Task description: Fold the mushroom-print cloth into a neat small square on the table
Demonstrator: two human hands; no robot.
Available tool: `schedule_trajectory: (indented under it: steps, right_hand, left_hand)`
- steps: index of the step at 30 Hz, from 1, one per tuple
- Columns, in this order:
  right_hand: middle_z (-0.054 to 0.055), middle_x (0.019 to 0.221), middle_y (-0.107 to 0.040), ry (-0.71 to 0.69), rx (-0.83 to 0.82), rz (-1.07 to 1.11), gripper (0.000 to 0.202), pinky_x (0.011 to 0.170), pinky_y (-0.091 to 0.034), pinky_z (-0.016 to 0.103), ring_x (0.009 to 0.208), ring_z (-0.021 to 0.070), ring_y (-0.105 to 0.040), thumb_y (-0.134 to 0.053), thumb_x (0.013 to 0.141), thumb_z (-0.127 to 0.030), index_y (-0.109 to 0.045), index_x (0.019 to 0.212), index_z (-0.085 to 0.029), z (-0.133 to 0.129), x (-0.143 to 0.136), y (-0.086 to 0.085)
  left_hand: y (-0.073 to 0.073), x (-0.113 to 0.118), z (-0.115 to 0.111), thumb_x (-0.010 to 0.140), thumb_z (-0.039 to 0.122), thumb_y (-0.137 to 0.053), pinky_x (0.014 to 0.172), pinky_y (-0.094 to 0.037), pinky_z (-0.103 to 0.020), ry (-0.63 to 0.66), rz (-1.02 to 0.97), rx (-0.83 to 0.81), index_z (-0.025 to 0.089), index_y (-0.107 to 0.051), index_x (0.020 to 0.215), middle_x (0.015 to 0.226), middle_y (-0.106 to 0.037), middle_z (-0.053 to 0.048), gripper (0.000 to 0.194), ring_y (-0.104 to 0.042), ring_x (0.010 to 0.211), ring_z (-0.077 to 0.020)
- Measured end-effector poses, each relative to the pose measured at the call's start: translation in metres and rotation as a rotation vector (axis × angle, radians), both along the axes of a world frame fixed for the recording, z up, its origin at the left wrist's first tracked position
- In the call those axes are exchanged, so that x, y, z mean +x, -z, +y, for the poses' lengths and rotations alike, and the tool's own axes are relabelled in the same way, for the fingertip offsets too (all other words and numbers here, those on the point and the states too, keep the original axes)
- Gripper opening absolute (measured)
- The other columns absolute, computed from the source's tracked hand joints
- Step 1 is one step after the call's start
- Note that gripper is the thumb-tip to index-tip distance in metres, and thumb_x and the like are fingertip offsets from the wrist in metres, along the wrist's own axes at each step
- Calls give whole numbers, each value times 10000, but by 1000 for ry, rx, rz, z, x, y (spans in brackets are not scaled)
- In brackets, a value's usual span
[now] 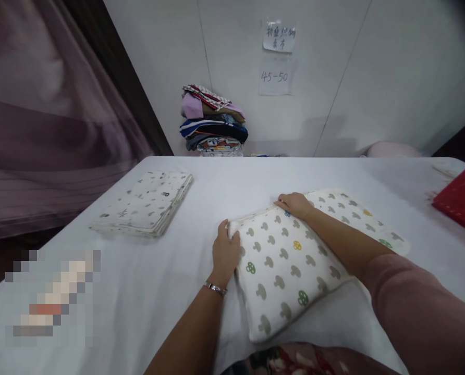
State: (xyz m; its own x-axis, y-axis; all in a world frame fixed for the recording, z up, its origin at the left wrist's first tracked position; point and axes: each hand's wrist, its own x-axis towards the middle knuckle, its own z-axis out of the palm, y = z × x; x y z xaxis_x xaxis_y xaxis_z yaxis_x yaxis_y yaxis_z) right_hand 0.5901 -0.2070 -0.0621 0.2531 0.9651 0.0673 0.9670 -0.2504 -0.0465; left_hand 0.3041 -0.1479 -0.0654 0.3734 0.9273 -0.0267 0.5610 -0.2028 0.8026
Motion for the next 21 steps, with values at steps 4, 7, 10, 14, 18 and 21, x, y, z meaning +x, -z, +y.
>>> schedule_trajectory:
  steps: [4,7,10,14,18,21]
  right_hand:
    - [75,816,-686,-13,-46,-67,426,632,-326,266,742,203,-603,-301,938,-484,-609,921,-190,2,-2,-2]
    - [74,822,-691,-2,-61,-46,425,637,-348,276,755,213,-613,-313,930,-495,-615,947,-196,2,0,-3]
    - [82,911,-693,-30,-2,49,423,709,-389,292,838,218,-613,-317,930,-478,-620,1026,-198,-2,5,-5]
    - [113,1066,-652,-157,220,122,381,861,-394,348,1000,237,-559,-372,915,-405,-621,1074,-165,-14,9,-6]
    - [98,1005,-649,-325,341,181,297,870,-404,367,976,224,-545,-426,900,-352,-649,997,-181,-24,3,-2]
    - [93,963,-645,-393,325,196,270,839,-411,366,925,215,-544,-434,901,-311,-663,970,-186,-25,-2,3]
  left_hand:
    - [-4,0,1,846,330,-452,807,-462,-336,55,128,54,207,-417,1288,1051,-640,-72,460,-612,894,-213]
    - [-7,-2,3,844,340,-454,807,-465,-357,80,252,120,210,-432,1269,1072,-624,-73,445,-602,924,-225]
    - [-13,-3,8,844,357,-469,861,-451,-362,96,266,330,180,-451,1254,1197,-546,-104,446,-526,1079,-238]
    - [-24,10,14,865,303,-466,930,-395,-360,280,222,592,183,-576,1087,1138,-563,-84,275,-485,1082,-225]
    - [-29,39,12,874,286,-476,868,-390,-350,487,286,604,209,-623,966,990,-611,-49,189,-506,994,-210]
    - [-22,55,10,870,282,-488,834,-382,-347,489,369,583,206,-635,929,941,-610,-47,176,-505,965,-213]
